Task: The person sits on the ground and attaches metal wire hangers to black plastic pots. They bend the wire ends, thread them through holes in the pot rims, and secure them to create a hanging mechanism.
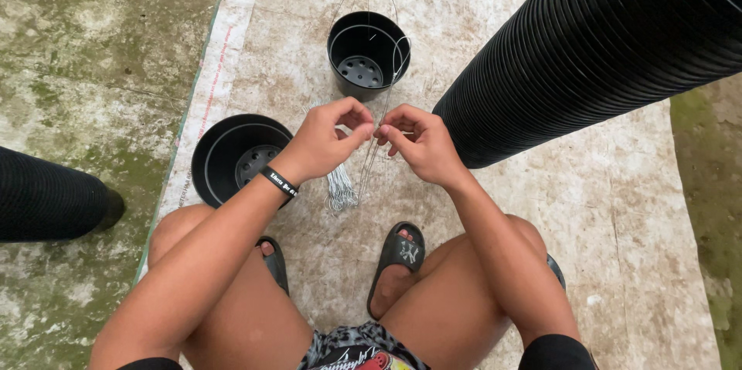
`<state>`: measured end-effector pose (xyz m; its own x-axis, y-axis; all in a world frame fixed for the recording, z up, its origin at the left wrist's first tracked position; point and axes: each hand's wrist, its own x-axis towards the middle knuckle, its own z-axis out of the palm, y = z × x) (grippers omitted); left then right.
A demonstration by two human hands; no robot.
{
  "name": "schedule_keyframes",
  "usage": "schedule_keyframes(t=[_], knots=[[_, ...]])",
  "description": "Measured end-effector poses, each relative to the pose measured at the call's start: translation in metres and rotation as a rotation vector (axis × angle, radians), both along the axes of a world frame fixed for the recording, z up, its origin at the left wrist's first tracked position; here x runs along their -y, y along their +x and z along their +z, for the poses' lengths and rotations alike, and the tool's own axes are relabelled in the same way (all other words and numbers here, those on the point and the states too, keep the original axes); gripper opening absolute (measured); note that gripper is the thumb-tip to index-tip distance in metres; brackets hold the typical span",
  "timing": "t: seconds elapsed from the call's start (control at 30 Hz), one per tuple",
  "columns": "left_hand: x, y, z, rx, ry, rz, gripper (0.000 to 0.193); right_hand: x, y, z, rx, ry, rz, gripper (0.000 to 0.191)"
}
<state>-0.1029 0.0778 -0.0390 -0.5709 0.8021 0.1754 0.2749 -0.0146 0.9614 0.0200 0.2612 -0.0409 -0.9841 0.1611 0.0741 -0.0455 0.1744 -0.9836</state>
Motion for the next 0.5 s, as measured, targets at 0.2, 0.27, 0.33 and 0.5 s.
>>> schedule_keyframes(t=[0.2,0.27,0.33,0.5], knots=[[-0.002,0.000,-0.001,-0.098,-0.106,-0.096,0.016,-0.001,0.002,-0.002,-0.016,0.002,-0.013,0.010],[-0.001,-0.001,-0.001,-0.152,-0.094,-0.070,0.014,-0.002,0.002,-0.002,-0.022,0.115,-0.075,0.009],[0.002,-0.003,0.000,-0.189,-0.078,-0.051,0.012,-0.005,0.002,0.000,-0.034,0.208,-0.110,0.008],[0.007,-0.011,0.004,-0.258,-0.043,-0.020,0.010,-0.014,0.007,0.008,-0.023,0.265,-0.114,0.008]])
